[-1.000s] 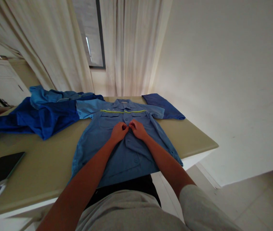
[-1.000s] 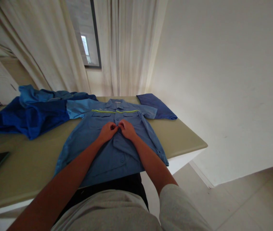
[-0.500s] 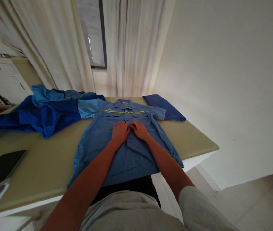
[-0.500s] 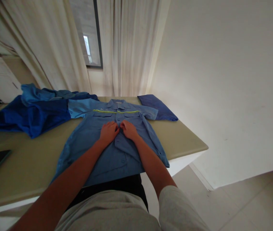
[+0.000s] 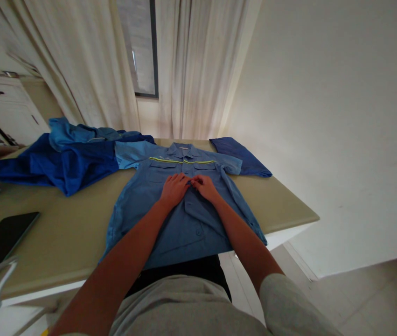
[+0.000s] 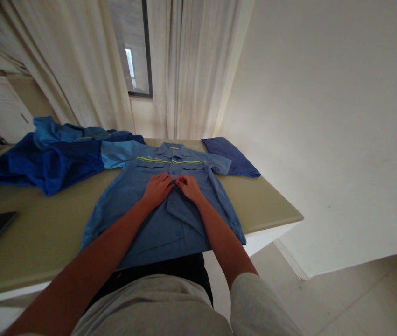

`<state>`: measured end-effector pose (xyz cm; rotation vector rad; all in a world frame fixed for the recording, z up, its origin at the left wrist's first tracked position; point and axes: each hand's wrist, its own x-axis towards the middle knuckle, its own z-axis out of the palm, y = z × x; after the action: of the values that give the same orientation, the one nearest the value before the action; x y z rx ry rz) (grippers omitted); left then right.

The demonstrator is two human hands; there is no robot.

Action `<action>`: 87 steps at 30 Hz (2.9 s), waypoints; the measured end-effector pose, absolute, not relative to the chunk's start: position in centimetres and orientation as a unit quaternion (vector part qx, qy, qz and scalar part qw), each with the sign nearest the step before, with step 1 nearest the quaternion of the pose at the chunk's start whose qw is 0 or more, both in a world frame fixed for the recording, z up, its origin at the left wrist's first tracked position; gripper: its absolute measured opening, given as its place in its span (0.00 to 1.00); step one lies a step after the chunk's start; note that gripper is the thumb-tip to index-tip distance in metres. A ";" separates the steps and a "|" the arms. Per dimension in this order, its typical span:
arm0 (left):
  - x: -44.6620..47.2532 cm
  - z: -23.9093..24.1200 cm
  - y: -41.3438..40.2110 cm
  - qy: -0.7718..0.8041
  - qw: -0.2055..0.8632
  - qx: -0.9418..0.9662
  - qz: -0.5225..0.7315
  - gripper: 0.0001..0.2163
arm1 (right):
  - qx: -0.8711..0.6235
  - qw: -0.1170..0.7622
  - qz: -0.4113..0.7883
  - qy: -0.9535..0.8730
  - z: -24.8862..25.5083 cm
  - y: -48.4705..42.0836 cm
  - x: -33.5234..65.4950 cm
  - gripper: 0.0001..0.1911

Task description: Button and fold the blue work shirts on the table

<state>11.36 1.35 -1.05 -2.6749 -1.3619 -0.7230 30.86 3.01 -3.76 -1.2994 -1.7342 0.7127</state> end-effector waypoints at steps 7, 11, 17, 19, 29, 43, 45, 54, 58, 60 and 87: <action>11.5 -1.1 1.2 -0.475 0.015 -0.848 -0.233 0.13 | -0.521 0.419 0.244 -0.702 -2.9 2.4 30.9 0.09; 11.4 -1.4 1.4 -0.512 0.000 -0.827 -0.232 0.14 | -0.533 0.421 0.186 -0.710 -1.0 1.0 30.8 0.11; 11.0 -2.3 1.7 -0.484 -0.062 -0.836 -0.250 0.16 | -0.490 0.239 0.145 -0.826 0.8 -5.6 29.7 0.20; 10.9 -2.3 1.6 -0.484 -0.079 -0.833 -0.256 0.14 | -0.496 0.234 0.124 -0.827 0.7 -7.6 29.7 0.14; 11.0 -2.0 1.5 -0.483 -0.041 -0.846 -0.223 0.14 | -0.547 0.484 0.335 -0.594 -2.2 -8.1 32.3 0.20; 10.2 0.8 -1.9 -0.379 -0.187 -0.899 -0.114 0.04 | -0.537 0.510 0.444 -0.505 -1.7 -9.5 31.0 0.22; 10.0 0.2 -2.6 -0.368 -0.189 -0.901 -0.133 0.03 | -0.549 0.493 0.399 -0.544 -1.6 -9.3 31.0 0.19; 9.3 -0.8 -4.3 -0.352 -0.205 -0.891 -0.201 0.02 | -0.588 0.391 0.175 -0.686 -0.7 -9.4 27.9 0.11; 8.9 -0.9 -4.2 -0.362 -0.281 -0.852 -0.254 0.01 | -0.588 0.435 0.183 -0.656 -1.6 -9.8 27.5 0.11; 8.8 -0.7 -4.1 -0.355 -0.313 -0.833 -0.286 0.02 | -0.580 0.455 0.198 -0.646 -1.8 -9.9 27.8 0.12; 8.8 -0.6 -4.3 -0.278 -0.215 -0.878 -0.326 0.04 | -0.564 0.507 0.193 -0.623 -1.7 -10.0 27.9 0.12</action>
<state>8.79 -4.26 -0.61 -3.2140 -1.0166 -1.1921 27.91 -9.96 -1.75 -1.3596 -1.5026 0.4642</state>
